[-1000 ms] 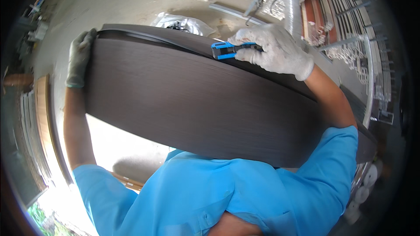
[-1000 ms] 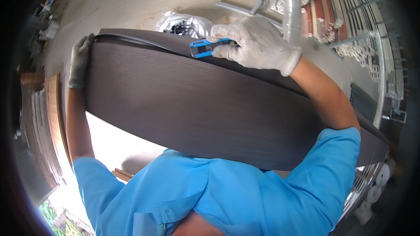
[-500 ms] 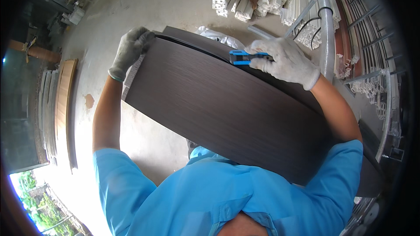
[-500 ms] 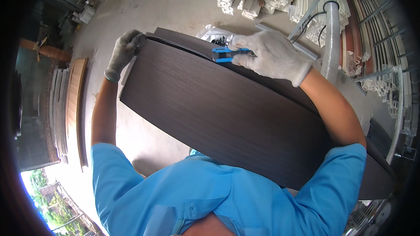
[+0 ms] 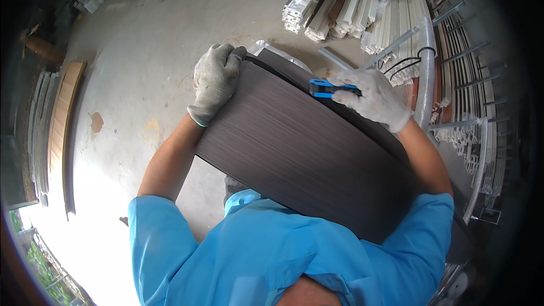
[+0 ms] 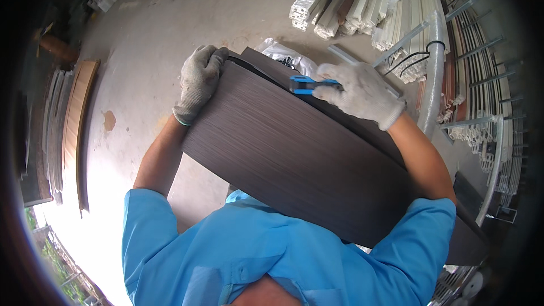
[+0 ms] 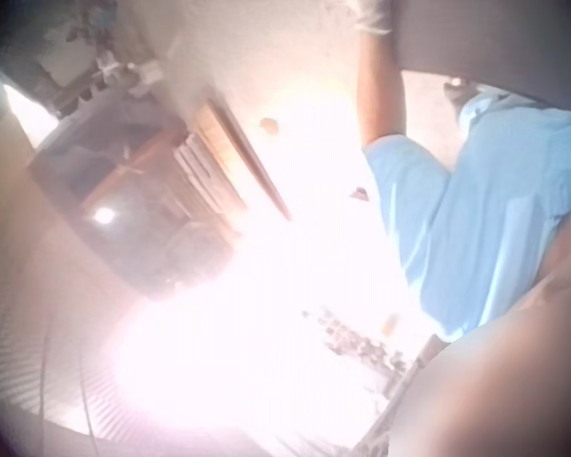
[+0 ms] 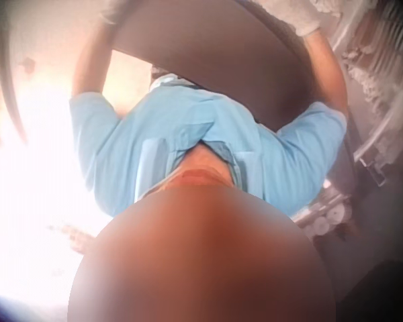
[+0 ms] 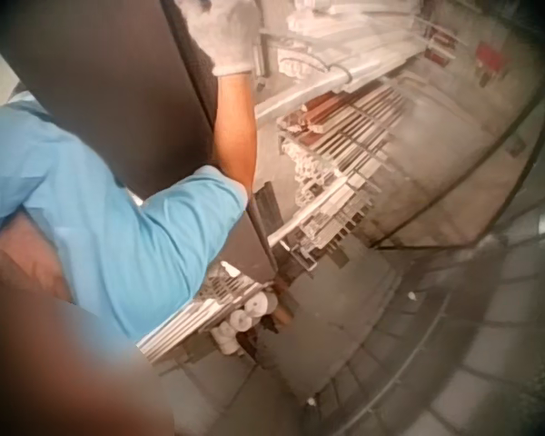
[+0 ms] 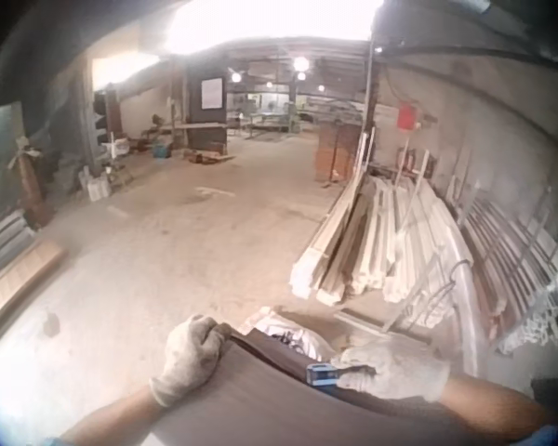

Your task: The person installs black rubber seal strips onto the edges of large rectangular panels using a blue-handled tool. They repeatedly pick up panels, press the seal into the groove, and stack the finished panels. The process is repeated for multiple panels in a workshop setting.

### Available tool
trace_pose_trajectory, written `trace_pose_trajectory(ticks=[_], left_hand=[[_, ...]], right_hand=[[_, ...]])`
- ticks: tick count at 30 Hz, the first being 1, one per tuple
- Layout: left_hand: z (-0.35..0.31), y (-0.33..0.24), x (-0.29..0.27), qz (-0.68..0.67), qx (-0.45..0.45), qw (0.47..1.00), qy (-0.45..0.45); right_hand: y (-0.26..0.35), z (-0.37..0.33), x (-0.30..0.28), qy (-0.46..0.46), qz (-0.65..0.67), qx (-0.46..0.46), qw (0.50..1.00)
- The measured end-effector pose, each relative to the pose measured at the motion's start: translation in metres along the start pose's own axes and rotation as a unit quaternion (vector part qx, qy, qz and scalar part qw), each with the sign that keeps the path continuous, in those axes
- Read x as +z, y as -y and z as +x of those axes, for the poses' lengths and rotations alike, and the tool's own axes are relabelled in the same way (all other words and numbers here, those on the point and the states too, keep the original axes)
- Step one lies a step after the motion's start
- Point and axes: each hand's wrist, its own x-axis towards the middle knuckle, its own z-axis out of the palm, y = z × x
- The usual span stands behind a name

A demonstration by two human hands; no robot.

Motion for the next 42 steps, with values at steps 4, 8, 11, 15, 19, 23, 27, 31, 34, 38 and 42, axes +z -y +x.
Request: trace_pose_trajectory(ticks=[4,8,11,15,19,23,27,31,34,38,42], left_hand=[[-0.001,0.005,0.004,-0.009,0.006,1.0,-0.008],[0.004,0.009,0.001,0.0,0.028,1.0,0.002],[0.009,0.013,-0.004,-0.024,0.04,0.998,0.04],[0.013,0.02,-0.007,-0.093,-0.002,0.993,0.078],[0.016,0.024,-0.006,-0.167,-0.007,0.981,0.095],[0.016,0.023,-0.008,-0.275,-0.074,0.95,0.124],[0.014,0.02,-0.011,-0.283,-0.095,0.945,0.133],[0.014,0.023,-0.012,-0.294,-0.074,0.942,0.143],[0.015,0.027,-0.011,-0.344,-0.083,0.923,0.154],[0.016,0.03,-0.009,-0.365,-0.082,0.913,0.164],[0.019,0.031,-0.012,-0.346,-0.049,0.918,0.189]], right_hand=[[-0.004,0.057,0.024,0.054,-0.025,0.033,0.998],[-0.008,0.083,0.045,-0.032,0.004,-0.037,0.999],[-0.008,0.069,0.037,-0.005,-0.026,-0.02,0.999],[0.0,0.04,0.014,0.022,-0.034,0.001,0.999],[0.006,0.057,0.015,0.053,-0.037,0.013,0.998],[0.006,0.097,0.042,-0.013,0.003,-0.051,0.999],[0.009,0.087,0.04,-0.01,-0.018,-0.026,0.999],[0.015,0.069,0.022,0.016,-0.02,-0.015,1.0],[0.014,0.08,0.024,0.043,-0.035,-0.004,0.998],[0.01,0.105,0.048,-0.04,-0.034,-0.047,0.997],[0.009,0.11,0.042,-0.003,-0.063,-0.017,0.998]])
